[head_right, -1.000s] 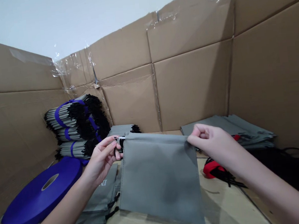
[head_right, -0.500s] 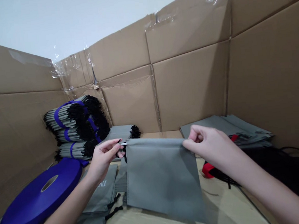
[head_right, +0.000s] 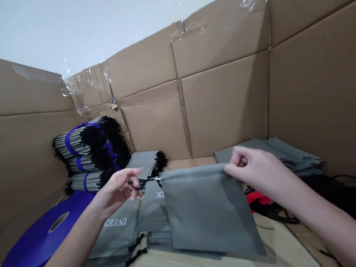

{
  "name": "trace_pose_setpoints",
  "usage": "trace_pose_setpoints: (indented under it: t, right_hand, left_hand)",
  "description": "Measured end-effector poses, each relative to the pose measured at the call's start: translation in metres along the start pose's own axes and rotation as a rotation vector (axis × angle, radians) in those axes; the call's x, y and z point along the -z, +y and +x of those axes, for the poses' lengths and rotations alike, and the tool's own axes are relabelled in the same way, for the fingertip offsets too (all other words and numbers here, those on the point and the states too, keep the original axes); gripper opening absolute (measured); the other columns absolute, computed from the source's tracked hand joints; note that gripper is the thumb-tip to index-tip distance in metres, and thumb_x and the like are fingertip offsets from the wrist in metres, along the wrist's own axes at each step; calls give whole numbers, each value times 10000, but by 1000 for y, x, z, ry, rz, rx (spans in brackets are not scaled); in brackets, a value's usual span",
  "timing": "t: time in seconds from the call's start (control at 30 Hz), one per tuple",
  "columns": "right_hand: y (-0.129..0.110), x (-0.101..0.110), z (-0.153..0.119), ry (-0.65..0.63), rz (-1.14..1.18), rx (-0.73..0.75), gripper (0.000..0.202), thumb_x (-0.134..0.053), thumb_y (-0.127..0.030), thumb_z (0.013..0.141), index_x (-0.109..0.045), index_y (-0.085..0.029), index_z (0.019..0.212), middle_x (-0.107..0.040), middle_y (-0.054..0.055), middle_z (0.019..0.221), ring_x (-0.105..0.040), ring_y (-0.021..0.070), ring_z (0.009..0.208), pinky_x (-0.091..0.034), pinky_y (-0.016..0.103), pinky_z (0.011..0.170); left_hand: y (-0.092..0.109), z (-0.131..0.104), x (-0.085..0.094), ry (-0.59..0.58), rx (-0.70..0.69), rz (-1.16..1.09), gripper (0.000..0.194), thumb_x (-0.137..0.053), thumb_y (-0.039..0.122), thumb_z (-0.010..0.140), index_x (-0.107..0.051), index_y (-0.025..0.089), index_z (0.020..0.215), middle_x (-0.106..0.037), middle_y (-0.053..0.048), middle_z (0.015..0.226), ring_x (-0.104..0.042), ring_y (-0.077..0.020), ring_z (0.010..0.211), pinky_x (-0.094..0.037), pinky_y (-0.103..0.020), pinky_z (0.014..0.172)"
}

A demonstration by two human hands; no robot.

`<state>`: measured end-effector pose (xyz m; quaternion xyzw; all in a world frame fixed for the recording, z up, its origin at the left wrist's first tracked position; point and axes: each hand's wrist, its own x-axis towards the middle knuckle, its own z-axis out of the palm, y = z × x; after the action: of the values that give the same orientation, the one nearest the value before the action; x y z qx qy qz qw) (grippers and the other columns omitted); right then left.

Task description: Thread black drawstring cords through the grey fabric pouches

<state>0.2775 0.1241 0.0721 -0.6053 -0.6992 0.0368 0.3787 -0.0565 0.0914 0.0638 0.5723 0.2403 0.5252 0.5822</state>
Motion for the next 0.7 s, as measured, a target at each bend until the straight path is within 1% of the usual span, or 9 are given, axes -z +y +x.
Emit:
trace_pose_setpoints:
  t: [0.03, 0.1, 0.2, 0.23, 0.3, 0.37, 0.47, 0.57, 0.7]
  right_hand:
    - [2, -1, 1, -28, 55, 19, 198, -501, -356, 658, -402, -223, 550, -447, -58, 476, -418, 129, 485, -269, 241, 475]
    - [4, -2, 2, -87, 162, 48, 177, -492, -339, 653, -399, -220, 561, -442, -59, 492, -406, 119, 489, -263, 234, 475]
    - [-2, -1, -3, -157, 257, 95, 157, -483, -323, 651, -394, -221, 572, -437, -56, 514, -409, 120, 505, -268, 232, 480]
    - [-7, 0, -7, -172, 267, 117, 154, -483, -318, 658, -394, -222, 577, -436, -55, 522, -412, 122, 513, -273, 234, 483]
    - [-20, 3, -14, -191, 262, 159, 156, -490, -314, 679, -401, -223, 589, -440, -51, 537, -422, 127, 524, -290, 239, 491]
    - [-33, 6, -21, -221, 262, 176, 165, -501, -330, 711, -423, -222, 614, -472, -40, 557, -451, 136, 534, -320, 247, 498]
    - [-43, 8, -26, -279, 302, 200, 222, -513, -411, 765, -491, -214, 666, -556, -1, 625, -518, 161, 586, -380, 264, 521]
    - [-39, 7, -23, -305, 366, 222, 285, -538, -486, 767, -585, -205, 755, -598, 25, 687, -549, 177, 630, -414, 278, 543]
    - [-29, 7, -17, -236, 427, 175, 333, -604, -499, 721, -659, -203, 864, -568, 10, 621, -511, 157, 564, -399, 270, 504]
  left_hand:
    - [0, 0, 1, -28, -15, 40, 364, -661, 421, 754, -668, 167, 1014, -666, -43, 739, -571, -108, 485, -486, -265, 572]
    - [0, 2, 2, 48, -127, 159, 385, -612, 411, 798, -631, 168, 1096, -676, -65, 838, -592, -122, 542, -463, -250, 580]
    - [0, 4, 2, 179, -240, 401, 315, -571, 368, 833, -643, 156, 1056, -674, -68, 907, -609, -153, 710, -442, -275, 744]
    - [-1, 4, 1, 157, -212, 469, 320, -545, 381, 846, -646, 157, 1052, -671, -76, 951, -607, -175, 800, -426, -288, 796]
    - [-1, 1, -3, 37, -56, 554, 366, -471, 429, 875, -644, 175, 1073, -653, -84, 1039, -569, -206, 964, -399, -303, 847]
    - [-2, -3, -7, -68, 113, 602, 393, -446, 474, 873, -651, 198, 1063, -638, -68, 1070, -542, -206, 1007, -399, -287, 820]
    - [-2, -8, -12, -155, 201, 656, 362, -542, 501, 808, -679, 168, 848, -648, -31, 882, -561, -163, 811, -406, -240, 688]
    - [-4, -11, -16, -275, 274, 612, 433, -506, 527, 819, -580, 145, 629, -557, 9, 594, -505, -117, 548, -377, -221, 535]
    - [-12, -12, -22, -301, 284, 584, 474, -429, 525, 865, -463, 160, 565, -399, 59, 404, -337, -70, 373, -253, -213, 432]
